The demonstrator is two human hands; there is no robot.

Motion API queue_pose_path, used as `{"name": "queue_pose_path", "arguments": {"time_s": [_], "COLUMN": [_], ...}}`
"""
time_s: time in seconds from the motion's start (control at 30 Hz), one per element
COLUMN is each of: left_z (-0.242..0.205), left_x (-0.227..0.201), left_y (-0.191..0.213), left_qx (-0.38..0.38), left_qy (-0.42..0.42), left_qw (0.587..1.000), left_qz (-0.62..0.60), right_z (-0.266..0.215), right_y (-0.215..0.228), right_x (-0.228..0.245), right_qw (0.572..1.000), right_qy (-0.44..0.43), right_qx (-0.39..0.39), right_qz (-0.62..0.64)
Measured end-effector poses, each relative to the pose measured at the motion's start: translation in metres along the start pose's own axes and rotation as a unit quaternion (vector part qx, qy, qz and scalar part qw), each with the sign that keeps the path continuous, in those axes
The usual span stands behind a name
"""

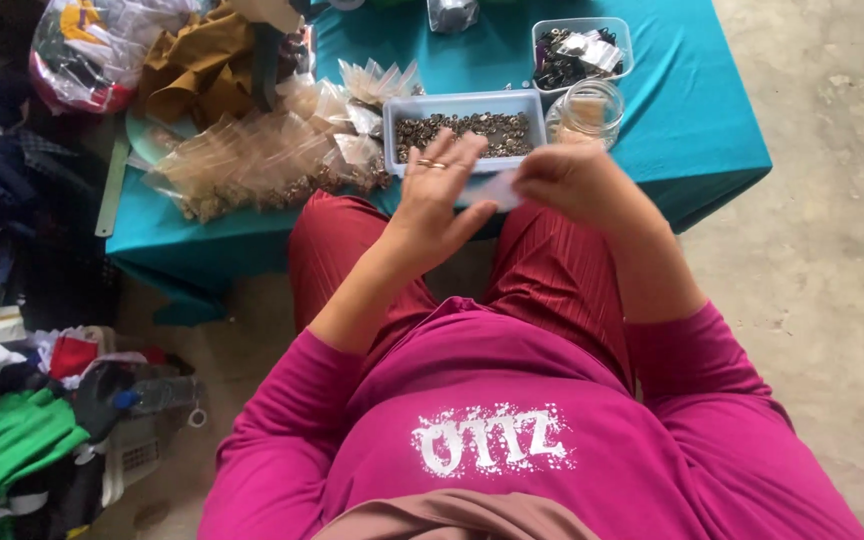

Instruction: The person sits at a table and sorts small, metallic sequins from a plastic tray into small, clear plastic bags. They repeatedly pick up a bag, fill it with sequins, and place the filled bag on the table.

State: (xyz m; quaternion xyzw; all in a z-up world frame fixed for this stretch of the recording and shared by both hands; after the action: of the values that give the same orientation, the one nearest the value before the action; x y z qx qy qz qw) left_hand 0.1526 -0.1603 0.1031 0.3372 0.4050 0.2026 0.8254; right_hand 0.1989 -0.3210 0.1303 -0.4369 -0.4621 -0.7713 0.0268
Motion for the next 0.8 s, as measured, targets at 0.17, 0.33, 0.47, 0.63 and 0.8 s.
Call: {"name": "queue_pose_path", "arguments": {"time_s": [0.17, 0.33, 0.47, 0.63, 0.8], "left_z": [-0.010, -0.026, -0.028, -0.031, -0.033], "left_x": [-0.007, 0.008, -0.009, -0.010, -0.020], "left_y": [-0.016, 0.001, 0.034, 0.033, 0.030], "left_qx": [0.036, -0.017, -0.073, -0.088, -0.083], "left_qy": [-0.014, 0.082, 0.103, 0.111, 0.075], "left_qw": [0.998, 0.988, 0.971, 0.969, 0.984], "left_qz": [-0.055, -0.131, -0.203, -0.204, -0.136], "right_z": [-0.011, -0.019, -0.033, -0.033, -0.025], "right_y": [-0.025, -0.004, 0.012, -0.006, -0.023], "right_x": [0.028, 0.076, 0.093, 0.095, 0.099], "right_qw": [0.995, 0.994, 0.985, 0.984, 0.987], "right_qy": [0.014, 0.067, 0.064, 0.084, 0.092], "right_qx": [0.030, -0.066, -0.147, -0.154, -0.128], "right_qz": [-0.089, -0.064, 0.070, 0.042, -0.031]}}
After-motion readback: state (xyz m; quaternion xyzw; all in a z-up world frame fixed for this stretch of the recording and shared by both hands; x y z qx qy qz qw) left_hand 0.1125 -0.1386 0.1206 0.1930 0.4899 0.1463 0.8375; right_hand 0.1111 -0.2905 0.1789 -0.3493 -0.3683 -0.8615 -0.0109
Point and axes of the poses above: each hand's wrist, its own z-axis towards the middle knuckle, its own y-axis out of the back of the hand, x = y × z, the point moved 10 cm from there along z, towards the middle knuckle, and after that the axes turned 10 degrees about x, right-handed, at the moved point
